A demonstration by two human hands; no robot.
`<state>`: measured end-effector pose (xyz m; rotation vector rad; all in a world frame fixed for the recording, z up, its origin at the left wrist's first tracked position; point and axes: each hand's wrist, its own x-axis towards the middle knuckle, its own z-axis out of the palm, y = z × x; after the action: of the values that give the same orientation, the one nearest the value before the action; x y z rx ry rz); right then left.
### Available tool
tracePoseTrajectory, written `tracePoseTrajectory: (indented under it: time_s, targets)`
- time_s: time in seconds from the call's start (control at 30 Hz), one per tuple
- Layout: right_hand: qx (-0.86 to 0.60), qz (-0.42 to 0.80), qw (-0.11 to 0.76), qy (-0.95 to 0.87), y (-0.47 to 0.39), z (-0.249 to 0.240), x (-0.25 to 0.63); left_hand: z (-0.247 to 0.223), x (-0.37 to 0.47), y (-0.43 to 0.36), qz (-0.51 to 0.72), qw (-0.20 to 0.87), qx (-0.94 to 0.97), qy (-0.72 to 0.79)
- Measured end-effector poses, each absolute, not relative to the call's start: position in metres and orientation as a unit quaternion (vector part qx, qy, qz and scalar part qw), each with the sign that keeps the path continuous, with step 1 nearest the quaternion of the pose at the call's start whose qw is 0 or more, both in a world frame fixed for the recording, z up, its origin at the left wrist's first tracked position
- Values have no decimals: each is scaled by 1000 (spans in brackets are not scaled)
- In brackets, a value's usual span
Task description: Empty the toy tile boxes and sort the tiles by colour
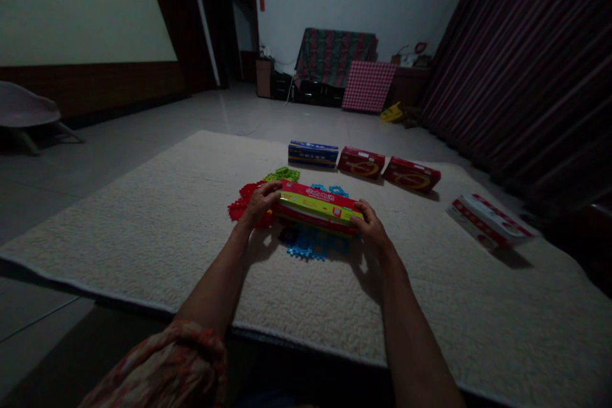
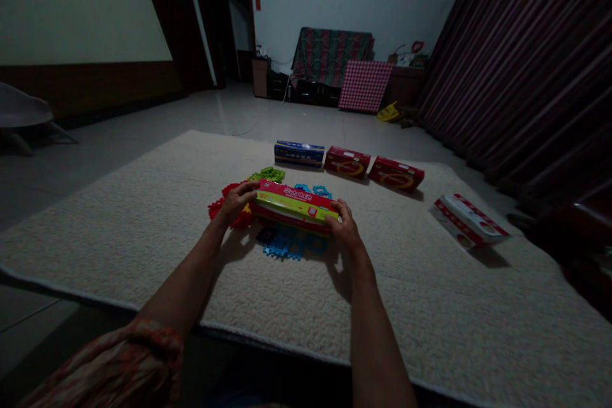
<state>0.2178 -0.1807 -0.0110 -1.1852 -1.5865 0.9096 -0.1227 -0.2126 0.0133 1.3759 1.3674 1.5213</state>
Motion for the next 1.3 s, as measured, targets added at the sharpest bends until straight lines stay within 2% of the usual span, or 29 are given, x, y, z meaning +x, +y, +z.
tracePoseTrajectory:
  time_s: [0.43, 0.63, 0.8, 0.93, 1.13, 1.3]
  targets:
    - [-491, 343, 465, -652, -181, -14, 210, -2, -117, -213, 604, 263, 537, 527]
    - [-454, 324, 394, -731, -188, 2, 222, 12, -122, -216, 572, 262, 588, 508]
    - [-425, 251, 328, -806, -183, 9, 223, 19, -135, -217, 461, 246, 702, 483]
    - [-407, 221, 333, -821, -176, 17, 222, 25, -140, -213, 331, 168, 782, 501]
    - [-379, 160, 354, -840, -166, 45, 219, 61, -126, -214, 228, 2, 812, 538]
    - [-354, 138, 380, -843, -146, 61, 191, 95, -108, -202, 134, -61, 813, 563]
